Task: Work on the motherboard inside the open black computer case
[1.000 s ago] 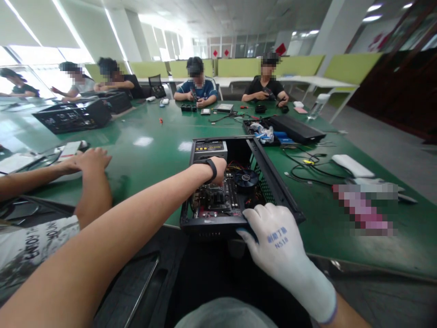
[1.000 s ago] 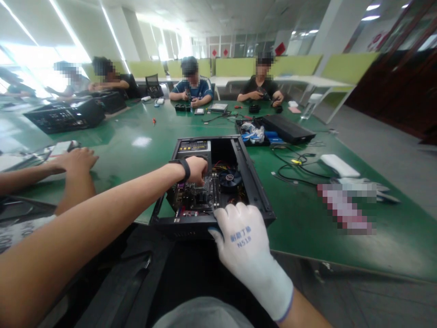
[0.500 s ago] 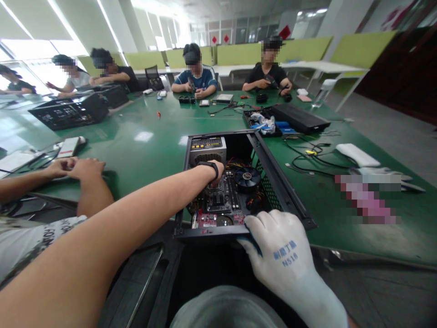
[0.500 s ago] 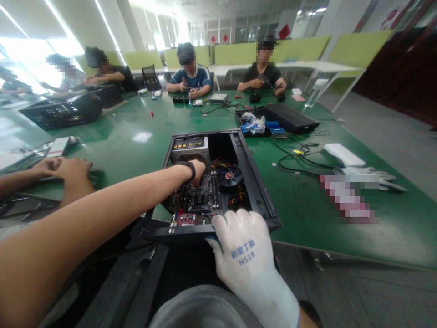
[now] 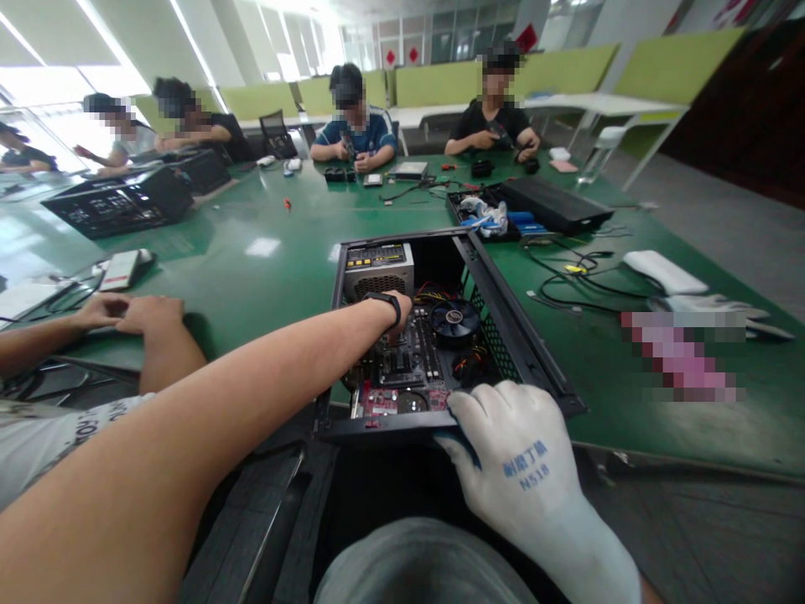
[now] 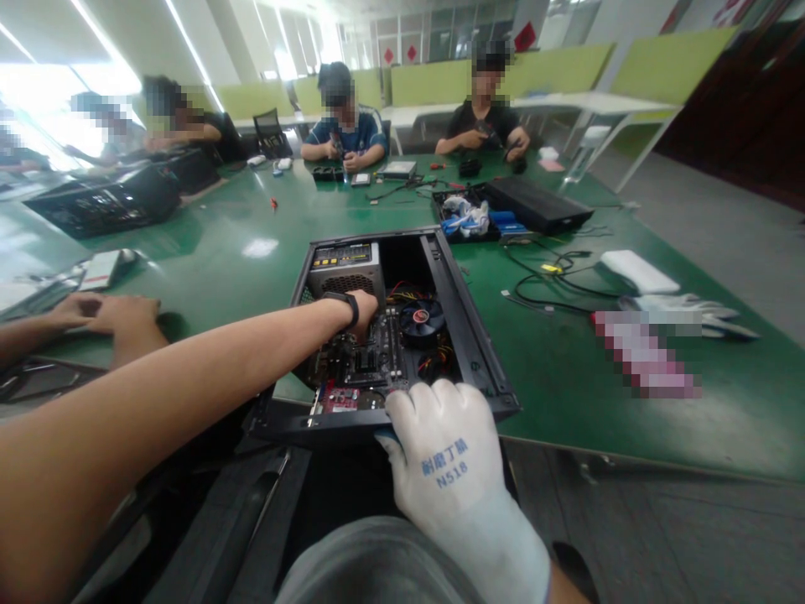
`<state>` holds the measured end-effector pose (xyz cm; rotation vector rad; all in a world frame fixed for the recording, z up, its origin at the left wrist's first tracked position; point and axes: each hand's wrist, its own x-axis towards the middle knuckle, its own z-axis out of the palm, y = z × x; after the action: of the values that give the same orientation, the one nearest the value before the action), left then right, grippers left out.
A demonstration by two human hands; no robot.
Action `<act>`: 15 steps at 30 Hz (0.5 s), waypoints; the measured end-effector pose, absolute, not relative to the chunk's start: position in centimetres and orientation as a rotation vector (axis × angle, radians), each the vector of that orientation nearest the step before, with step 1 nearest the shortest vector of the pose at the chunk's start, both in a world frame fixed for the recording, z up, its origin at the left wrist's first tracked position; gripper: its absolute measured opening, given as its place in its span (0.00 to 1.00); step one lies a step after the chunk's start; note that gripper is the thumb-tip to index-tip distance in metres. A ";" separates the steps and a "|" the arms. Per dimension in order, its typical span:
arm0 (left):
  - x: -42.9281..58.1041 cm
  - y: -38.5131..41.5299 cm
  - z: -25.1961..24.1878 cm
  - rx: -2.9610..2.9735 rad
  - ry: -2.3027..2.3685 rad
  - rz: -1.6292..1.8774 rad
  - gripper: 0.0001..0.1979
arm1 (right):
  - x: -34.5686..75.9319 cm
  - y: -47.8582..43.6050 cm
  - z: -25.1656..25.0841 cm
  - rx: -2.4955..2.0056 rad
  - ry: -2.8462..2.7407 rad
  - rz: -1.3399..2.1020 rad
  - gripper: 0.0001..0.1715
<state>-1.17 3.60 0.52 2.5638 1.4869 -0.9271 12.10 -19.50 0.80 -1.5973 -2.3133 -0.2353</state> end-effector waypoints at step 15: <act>-1.2 3.2 1.1 2.522 1.487 -0.893 0.33 | 12.2 -19.6 0.5 -1.599 -2.304 -0.212 0.12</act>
<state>-1.24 3.21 1.11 2.5223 1.4866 -0.8928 12.24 -19.64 0.52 -1.5988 -2.3040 -0.2116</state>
